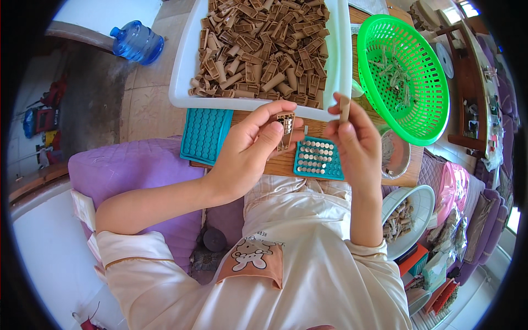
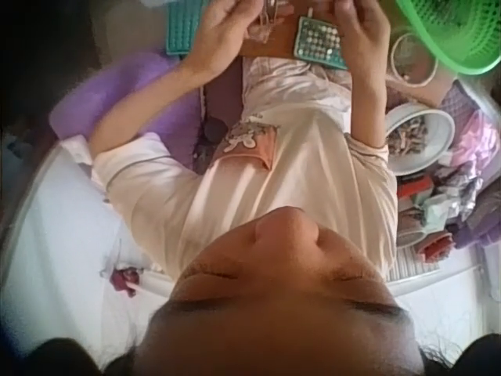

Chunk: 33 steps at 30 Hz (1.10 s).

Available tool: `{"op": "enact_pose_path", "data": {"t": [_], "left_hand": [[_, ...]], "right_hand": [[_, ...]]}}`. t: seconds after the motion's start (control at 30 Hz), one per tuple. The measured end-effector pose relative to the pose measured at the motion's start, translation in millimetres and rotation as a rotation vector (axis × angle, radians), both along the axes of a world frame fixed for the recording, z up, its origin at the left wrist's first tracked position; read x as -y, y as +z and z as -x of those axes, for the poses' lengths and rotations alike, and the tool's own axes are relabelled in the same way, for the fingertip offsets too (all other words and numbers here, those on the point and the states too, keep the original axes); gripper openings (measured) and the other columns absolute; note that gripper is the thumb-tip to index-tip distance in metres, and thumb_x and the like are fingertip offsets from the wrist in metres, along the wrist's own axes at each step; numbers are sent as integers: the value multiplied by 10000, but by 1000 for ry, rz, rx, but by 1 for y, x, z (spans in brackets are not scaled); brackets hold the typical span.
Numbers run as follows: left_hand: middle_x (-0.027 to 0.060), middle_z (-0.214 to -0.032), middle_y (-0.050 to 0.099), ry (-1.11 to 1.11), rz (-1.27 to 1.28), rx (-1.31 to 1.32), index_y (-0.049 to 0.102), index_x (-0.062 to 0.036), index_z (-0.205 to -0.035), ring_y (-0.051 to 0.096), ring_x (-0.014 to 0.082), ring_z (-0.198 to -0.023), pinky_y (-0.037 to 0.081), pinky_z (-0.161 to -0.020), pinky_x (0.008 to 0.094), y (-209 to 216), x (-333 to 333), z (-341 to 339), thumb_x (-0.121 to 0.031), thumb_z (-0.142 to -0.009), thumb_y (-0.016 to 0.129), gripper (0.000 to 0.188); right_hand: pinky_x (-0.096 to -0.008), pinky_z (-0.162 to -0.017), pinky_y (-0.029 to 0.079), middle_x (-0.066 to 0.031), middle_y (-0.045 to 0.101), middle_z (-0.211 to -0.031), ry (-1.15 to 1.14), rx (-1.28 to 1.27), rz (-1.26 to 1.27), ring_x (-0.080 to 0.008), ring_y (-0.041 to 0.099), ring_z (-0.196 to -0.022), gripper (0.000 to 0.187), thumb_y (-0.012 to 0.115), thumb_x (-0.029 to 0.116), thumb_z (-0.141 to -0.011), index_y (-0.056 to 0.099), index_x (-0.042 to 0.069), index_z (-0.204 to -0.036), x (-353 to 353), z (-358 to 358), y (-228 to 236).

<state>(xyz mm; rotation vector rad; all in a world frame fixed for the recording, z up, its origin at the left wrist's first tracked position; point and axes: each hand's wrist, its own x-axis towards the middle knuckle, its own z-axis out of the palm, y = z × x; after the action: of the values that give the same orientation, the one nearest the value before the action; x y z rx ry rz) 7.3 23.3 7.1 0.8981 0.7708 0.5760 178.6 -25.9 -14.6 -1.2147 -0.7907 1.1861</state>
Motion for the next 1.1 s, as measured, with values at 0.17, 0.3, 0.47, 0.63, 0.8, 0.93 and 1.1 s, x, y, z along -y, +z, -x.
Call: {"op": "enact_pose_path", "data": {"t": [0.17, 0.3, 0.47, 0.63, 0.8, 0.93, 1.1], "left_hand": [[80, -1025, 546, -13, -280, -97, 428, -10, -1154, 509, 95, -932, 389, -804, 205, -1, -3, 2, -118, -895, 410, 281], [69, -1019, 545, 16, -291, -84, 440, -6, -1142, 498, 84, -930, 388, -808, 205, -2, -5, 1, -101, -879, 444, 280], [61, -1009, 537, 26, -337, -34, 434, -12, -1133, 506, 100, -936, 403, -816, 224, -5, -5, 0, -76, -861, 472, 281], [59, -1002, 526, 18, -345, 8, 416, -15, -1104, 509, 114, -949, 416, -837, 244, -2, -5, 1, -62, -839, 509, 285], [88, -1106, 487, 9, -350, 42, 398, -24, -1114, 470, 181, -1061, 386, -893, 298, -1, -1, 2, -160, -835, 534, 339], [74, -1065, 508, 29, -411, 66, 412, -12, -1116, 519, 122, -949, 428, -825, 237, -3, -1, 1, -85, -831, 531, 317], [68, -965, 566, 18, -520, -64, 452, -22, -1107, 550, 109, -827, 450, -726, 231, -5, 1, 3, -176, -837, 534, 322]], "right_hand": [[-214, -726, 448, -43, 550, -925, -27, -109, -8, -82, 538, -767, 327, 470, 99, -865, 422, -5, -1172, 18, 20, -6], [-216, -655, 463, -41, 544, -954, -76, -75, 19, -99, 552, -724, 321, 518, 115, -843, 457, -36, -1119, 17, 41, -9], [-200, -642, 446, -49, 577, -912, -124, -100, -7, -90, 550, -749, 294, 537, 86, -831, 480, -26, -1097, 15, 59, -9], [-204, -685, 437, -49, 542, -920, -235, 16, -90, -91, 527, -797, 257, 549, 67, -819, 506, -26, -1055, 15, 67, -17], [-224, -721, 424, -60, 515, -902, -268, -43, -137, -117, 511, -828, 223, 576, 43, -793, 535, -21, -1004, 11, 78, -20], [-236, -725, 427, -52, 516, -888, -288, 31, -199, -126, 516, -823, 221, 583, 41, -787, 534, -15, -996, 11, 79, -21], [-244, -690, 431, -74, 531, -878, -146, 64, -24, -127, 522, -793, 246, 639, 70, -744, 514, -14, -940, 11, 81, -16]]}}
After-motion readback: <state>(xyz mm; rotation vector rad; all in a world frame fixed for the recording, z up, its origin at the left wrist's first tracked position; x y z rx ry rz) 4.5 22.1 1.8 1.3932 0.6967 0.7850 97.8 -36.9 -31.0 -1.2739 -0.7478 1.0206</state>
